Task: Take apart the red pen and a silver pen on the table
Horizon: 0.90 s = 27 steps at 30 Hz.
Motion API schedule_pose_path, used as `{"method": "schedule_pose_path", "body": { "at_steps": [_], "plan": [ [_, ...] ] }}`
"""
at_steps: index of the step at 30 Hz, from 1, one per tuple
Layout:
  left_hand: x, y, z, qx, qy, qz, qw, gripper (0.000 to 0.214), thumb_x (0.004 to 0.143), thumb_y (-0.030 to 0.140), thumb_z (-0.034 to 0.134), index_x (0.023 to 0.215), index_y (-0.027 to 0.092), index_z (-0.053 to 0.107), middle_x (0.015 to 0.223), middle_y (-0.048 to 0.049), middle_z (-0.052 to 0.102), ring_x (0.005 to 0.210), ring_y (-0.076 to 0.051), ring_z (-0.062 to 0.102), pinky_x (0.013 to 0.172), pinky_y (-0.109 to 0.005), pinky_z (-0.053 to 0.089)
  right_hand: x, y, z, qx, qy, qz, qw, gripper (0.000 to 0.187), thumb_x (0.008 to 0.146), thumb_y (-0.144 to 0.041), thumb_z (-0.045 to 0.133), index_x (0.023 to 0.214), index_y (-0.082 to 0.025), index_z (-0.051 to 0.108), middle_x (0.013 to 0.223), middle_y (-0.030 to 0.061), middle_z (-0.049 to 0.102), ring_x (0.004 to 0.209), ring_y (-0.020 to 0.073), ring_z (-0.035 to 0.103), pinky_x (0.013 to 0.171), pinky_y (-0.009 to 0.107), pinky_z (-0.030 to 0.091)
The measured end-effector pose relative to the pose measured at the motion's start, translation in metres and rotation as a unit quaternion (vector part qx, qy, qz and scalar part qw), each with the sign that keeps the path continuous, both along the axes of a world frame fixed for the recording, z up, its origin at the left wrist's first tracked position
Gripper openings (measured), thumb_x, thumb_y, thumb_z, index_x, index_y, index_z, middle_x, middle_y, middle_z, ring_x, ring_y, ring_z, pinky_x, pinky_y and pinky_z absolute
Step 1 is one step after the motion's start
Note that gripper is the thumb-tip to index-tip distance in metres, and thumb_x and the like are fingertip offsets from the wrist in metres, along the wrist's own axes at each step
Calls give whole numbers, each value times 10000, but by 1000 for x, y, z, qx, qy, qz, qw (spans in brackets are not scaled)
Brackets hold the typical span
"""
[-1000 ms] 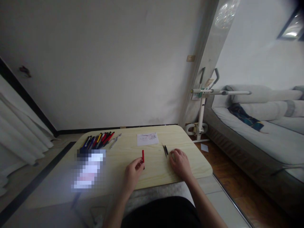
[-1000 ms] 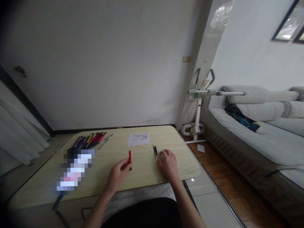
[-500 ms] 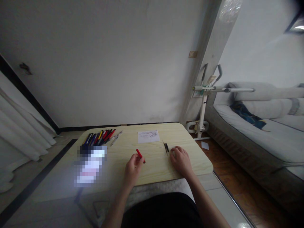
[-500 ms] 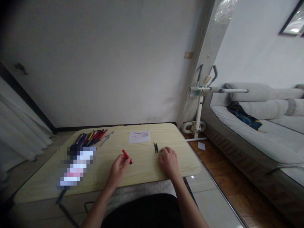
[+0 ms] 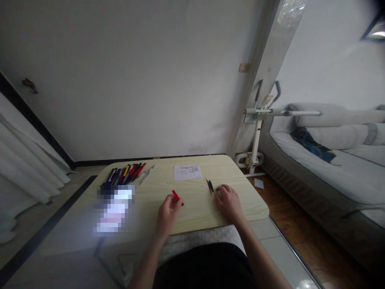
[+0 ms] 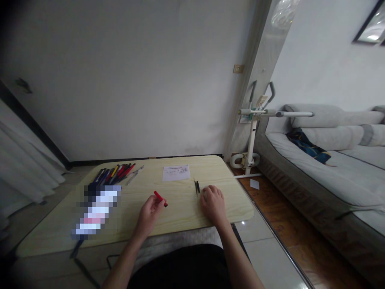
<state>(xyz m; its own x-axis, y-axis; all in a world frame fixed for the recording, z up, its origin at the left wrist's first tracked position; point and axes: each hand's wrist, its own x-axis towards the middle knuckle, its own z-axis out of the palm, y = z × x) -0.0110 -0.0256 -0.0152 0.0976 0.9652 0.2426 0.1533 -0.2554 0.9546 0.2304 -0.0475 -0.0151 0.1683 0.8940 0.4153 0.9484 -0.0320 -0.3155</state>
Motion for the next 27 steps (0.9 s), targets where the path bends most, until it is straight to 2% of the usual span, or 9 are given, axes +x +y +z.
{"method": "schedule_pose_path", "body": {
  "at_steps": [7,16,27],
  "plan": [
    [-1,1,-5,11,42,0,999,196,753,339,537,841,164,544,776,-49,652,716,-164,621,676,-271,485,1,0,-1,2,1,6,1000,200,775,-223,497,957,-206,579,1016,61,556,966,201,483,868,318,316],
    [3,-3,3,25,98,-14,995,157,736,319,548,781,173,585,758,-30,652,711,-164,612,686,-264,474,1,0,-1,-1,2,4,1000,190,773,-232,497,942,-207,582,1017,61,559,965,203,487,870,321,317],
    [1,-3,4,12,74,1,997,174,750,336,524,799,173,559,736,-35,646,687,-165,613,657,-260,476,0,1,-2,-1,-3,-2,1000,195,777,-238,493,949,-215,583,1016,63,560,966,208,490,862,326,323]
  ]
}}
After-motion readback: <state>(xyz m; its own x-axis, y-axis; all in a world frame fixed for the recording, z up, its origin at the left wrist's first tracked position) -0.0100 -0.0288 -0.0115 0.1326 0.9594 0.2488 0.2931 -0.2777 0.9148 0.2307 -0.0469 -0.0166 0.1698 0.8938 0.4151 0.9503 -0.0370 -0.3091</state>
